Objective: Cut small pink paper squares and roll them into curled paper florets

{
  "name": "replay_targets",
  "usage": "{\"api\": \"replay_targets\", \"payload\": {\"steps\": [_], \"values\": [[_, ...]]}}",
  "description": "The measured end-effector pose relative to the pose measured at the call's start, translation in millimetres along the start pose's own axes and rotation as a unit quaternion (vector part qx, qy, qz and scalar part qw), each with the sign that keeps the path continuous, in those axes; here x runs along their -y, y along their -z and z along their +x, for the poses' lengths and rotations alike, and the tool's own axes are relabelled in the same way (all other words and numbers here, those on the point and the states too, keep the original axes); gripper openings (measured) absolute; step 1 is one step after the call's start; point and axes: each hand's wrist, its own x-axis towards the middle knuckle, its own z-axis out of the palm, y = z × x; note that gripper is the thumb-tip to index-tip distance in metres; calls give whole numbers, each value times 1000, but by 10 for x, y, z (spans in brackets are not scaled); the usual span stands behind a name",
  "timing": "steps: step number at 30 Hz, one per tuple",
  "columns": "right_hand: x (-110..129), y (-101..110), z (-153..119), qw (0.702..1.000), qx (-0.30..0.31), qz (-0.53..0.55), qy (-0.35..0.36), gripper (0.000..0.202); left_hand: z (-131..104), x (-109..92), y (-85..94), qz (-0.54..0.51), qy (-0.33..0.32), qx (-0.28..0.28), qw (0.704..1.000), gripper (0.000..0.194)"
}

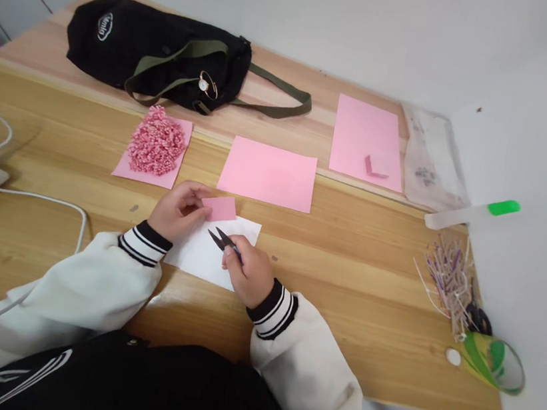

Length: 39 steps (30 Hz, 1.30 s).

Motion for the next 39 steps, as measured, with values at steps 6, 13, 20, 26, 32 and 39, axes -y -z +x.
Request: {"api": "replay_targets", "payload": {"steps": [6, 13, 20, 26, 32, 39], "values": [[-41, 100, 21, 987, -101, -112, -48, 28, -23, -4, -1, 41, -10, -17, 999, 33], [-102, 376, 65, 983, -26, -149, -103, 33, -37, -31, 7, 84, -20, -19, 996, 34], [-53, 444, 52, 977, 15, -186, -106, 30, -114, -171, 24, 148, 0, 0, 989, 34], [-107, 483, 37, 976, 52, -188, -102, 33, -156, -250, 28, 154, 61, 37, 985, 37], [-42, 551, 34, 980, 94, -172, -22, 24, -173, -176, 2, 59, 101, 87, 989, 37], [-10, 472, 55, 989, 61, -131, -8, 20, -124, -227, 11, -71, 150, 58, 985, 31]]}}
